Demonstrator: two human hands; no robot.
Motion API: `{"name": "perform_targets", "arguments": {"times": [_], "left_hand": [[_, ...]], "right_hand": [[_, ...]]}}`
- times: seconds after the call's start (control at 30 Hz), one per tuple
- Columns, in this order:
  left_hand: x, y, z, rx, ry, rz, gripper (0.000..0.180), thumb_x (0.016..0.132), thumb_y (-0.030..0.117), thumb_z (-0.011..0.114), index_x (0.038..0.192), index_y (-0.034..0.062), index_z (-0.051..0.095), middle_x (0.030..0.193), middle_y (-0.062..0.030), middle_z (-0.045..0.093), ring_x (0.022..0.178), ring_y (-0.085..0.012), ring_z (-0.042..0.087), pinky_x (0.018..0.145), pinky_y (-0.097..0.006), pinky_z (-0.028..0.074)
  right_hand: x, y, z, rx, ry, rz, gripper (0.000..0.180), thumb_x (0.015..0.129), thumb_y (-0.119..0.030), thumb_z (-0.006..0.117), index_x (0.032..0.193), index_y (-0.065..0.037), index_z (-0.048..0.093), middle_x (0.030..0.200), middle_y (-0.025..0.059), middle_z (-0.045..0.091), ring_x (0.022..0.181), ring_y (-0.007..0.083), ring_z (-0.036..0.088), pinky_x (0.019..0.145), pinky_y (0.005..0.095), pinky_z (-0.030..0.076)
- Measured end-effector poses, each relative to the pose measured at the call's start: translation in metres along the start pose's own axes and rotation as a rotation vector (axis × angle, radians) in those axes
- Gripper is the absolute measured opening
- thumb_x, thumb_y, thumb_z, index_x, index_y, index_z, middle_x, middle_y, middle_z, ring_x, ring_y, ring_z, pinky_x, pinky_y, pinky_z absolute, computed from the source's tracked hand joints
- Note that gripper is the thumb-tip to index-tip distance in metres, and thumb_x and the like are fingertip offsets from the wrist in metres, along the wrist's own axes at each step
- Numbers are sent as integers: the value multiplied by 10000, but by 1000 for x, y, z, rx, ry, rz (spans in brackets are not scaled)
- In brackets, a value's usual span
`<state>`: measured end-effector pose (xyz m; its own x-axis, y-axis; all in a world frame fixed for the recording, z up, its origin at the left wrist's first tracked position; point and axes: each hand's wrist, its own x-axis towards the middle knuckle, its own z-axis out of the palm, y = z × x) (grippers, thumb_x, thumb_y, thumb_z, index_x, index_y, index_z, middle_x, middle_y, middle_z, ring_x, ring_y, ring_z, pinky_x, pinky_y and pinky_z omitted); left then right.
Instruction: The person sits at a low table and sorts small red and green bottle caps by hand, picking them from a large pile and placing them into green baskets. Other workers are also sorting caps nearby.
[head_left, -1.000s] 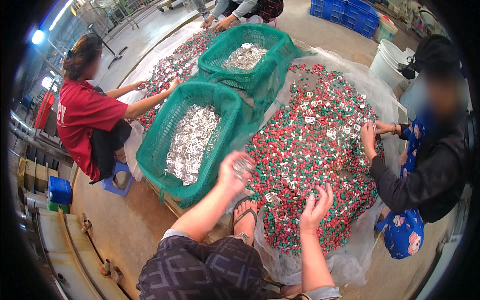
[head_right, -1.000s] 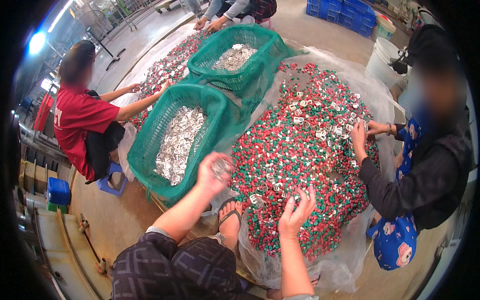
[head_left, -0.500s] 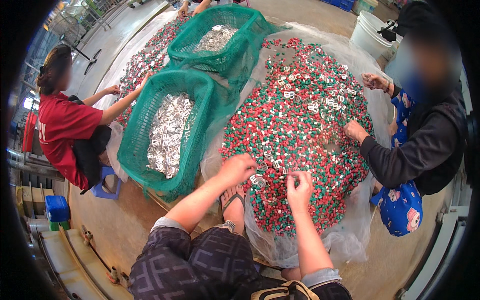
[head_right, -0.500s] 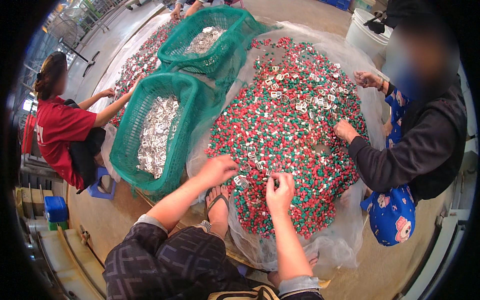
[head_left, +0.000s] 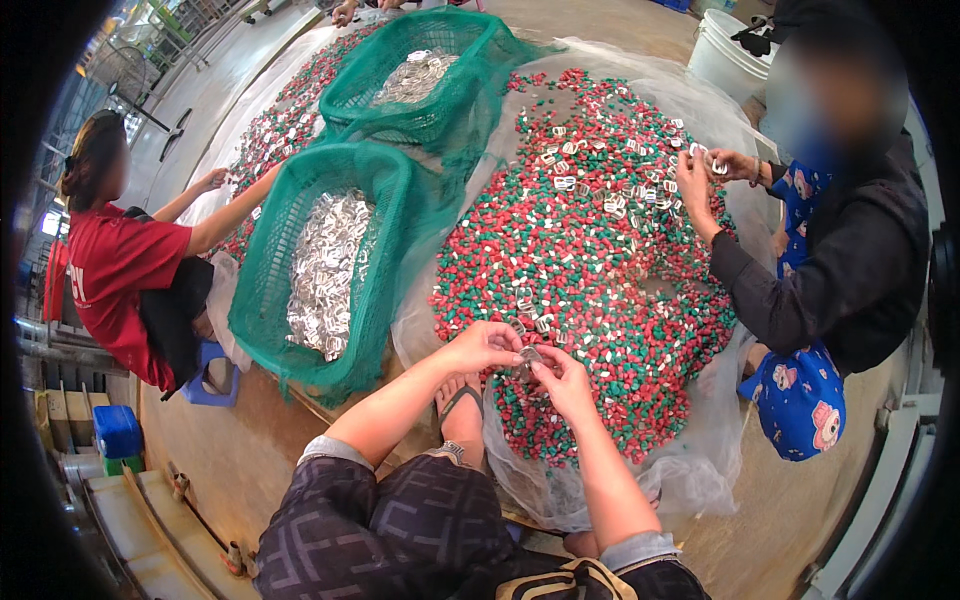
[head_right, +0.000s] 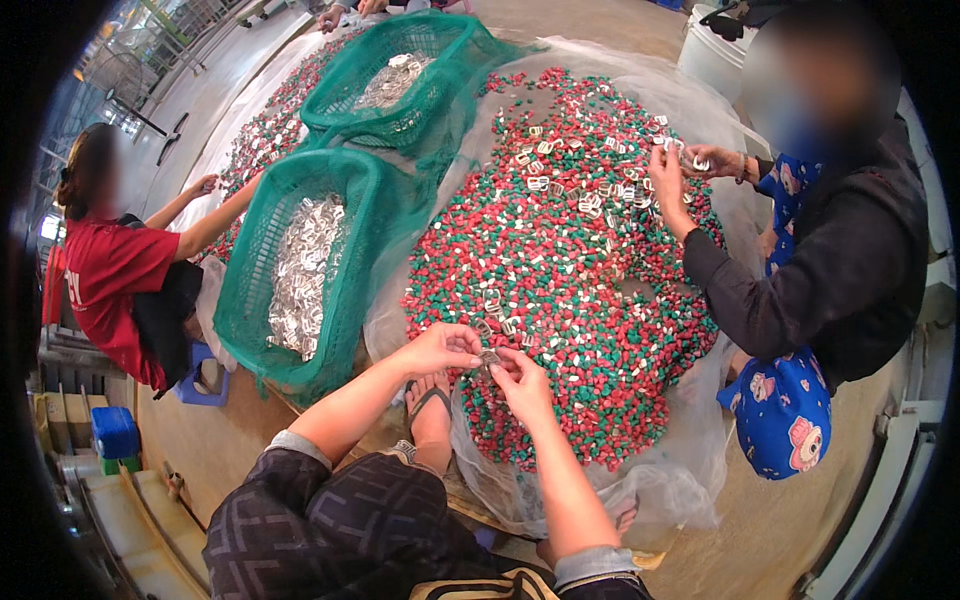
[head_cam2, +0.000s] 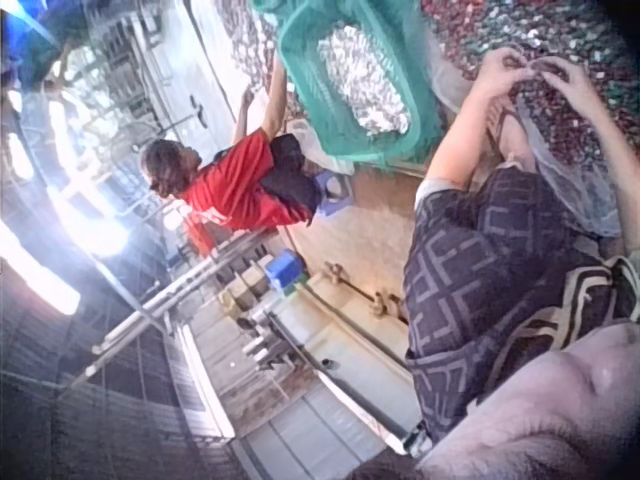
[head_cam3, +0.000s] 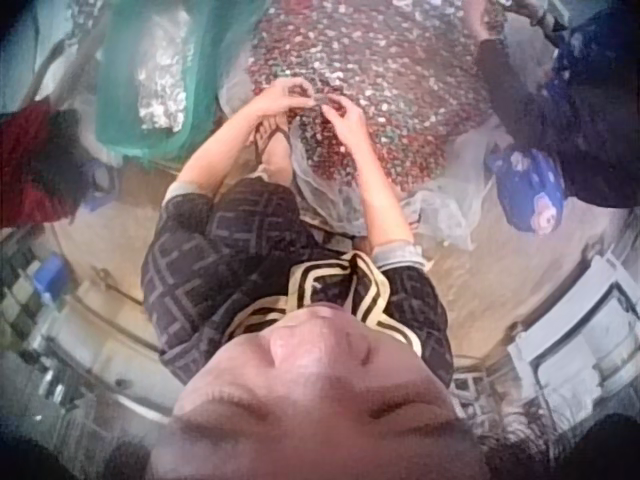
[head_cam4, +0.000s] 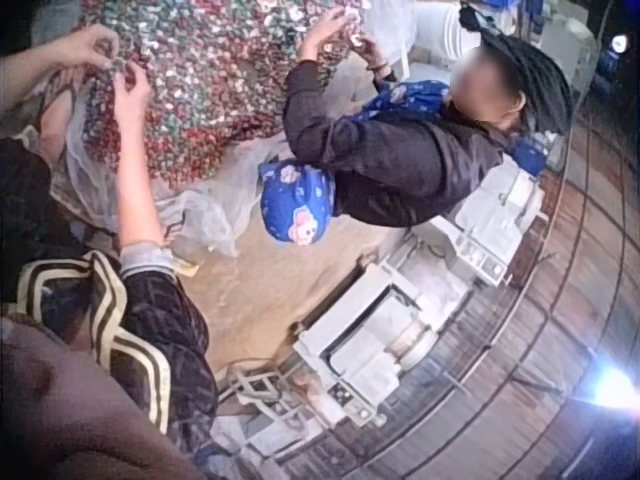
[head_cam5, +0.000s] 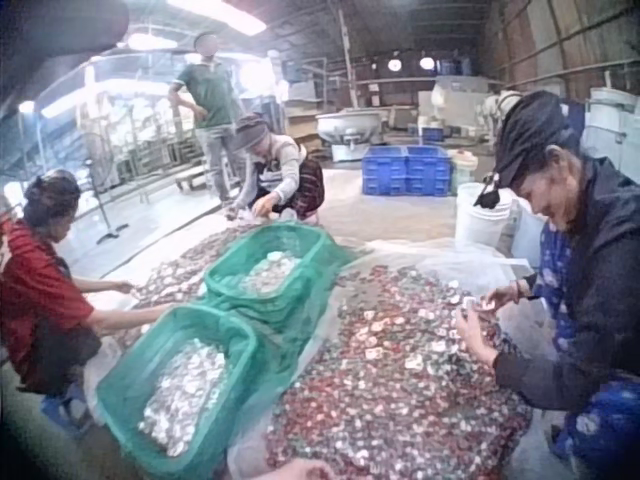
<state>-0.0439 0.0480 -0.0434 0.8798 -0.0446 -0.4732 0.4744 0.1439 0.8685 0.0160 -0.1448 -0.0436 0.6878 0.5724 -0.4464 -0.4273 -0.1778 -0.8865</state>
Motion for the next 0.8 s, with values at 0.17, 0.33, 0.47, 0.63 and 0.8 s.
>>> {"name": "perform_targets", "arguments": {"times": [0.17,0.33,0.47,0.63,0.8], "left_hand": [[-6,15,5,-174,-46,-13,203,810,33,639,1005,14,586,896,-49,640,778,-112,608,712,-267,503],[-6,31,15,-49,-25,65,300,802,61,664,1082,13,566,926,-51,635,819,-111,607,739,-263,499],[-6,27,27,75,18,248,270,793,68,687,1031,12,575,925,-45,631,831,-104,608,756,-247,499],[-7,39,29,-24,69,167,144,825,89,662,931,11,602,855,-34,643,757,-99,616,716,-232,509],[-9,38,21,-150,41,67,151,857,125,630,947,7,597,826,-57,651,729,-109,618,668,-254,506]], "right_hand": [[1,0,-9,284,-113,166,128,881,-114,585,967,-22,602,796,28,633,697,100,606,554,227,505],[-1,-6,-18,615,-110,247,149,892,-132,561,998,-31,589,836,63,642,713,149,631,626,277,535],[-4,-21,-15,808,-156,263,144,894,-144,546,1006,-56,571,871,65,643,757,177,637,700,327,538],[-3,-21,-16,841,-145,263,168,870,-119,569,1012,-30,560,799,55,624,648,138,595,596,279,511],[-5,-30,-16,760,-131,257,162,848,-100,579,998,-41,562,770,45,612,640,128,576,572,269,489]]}}
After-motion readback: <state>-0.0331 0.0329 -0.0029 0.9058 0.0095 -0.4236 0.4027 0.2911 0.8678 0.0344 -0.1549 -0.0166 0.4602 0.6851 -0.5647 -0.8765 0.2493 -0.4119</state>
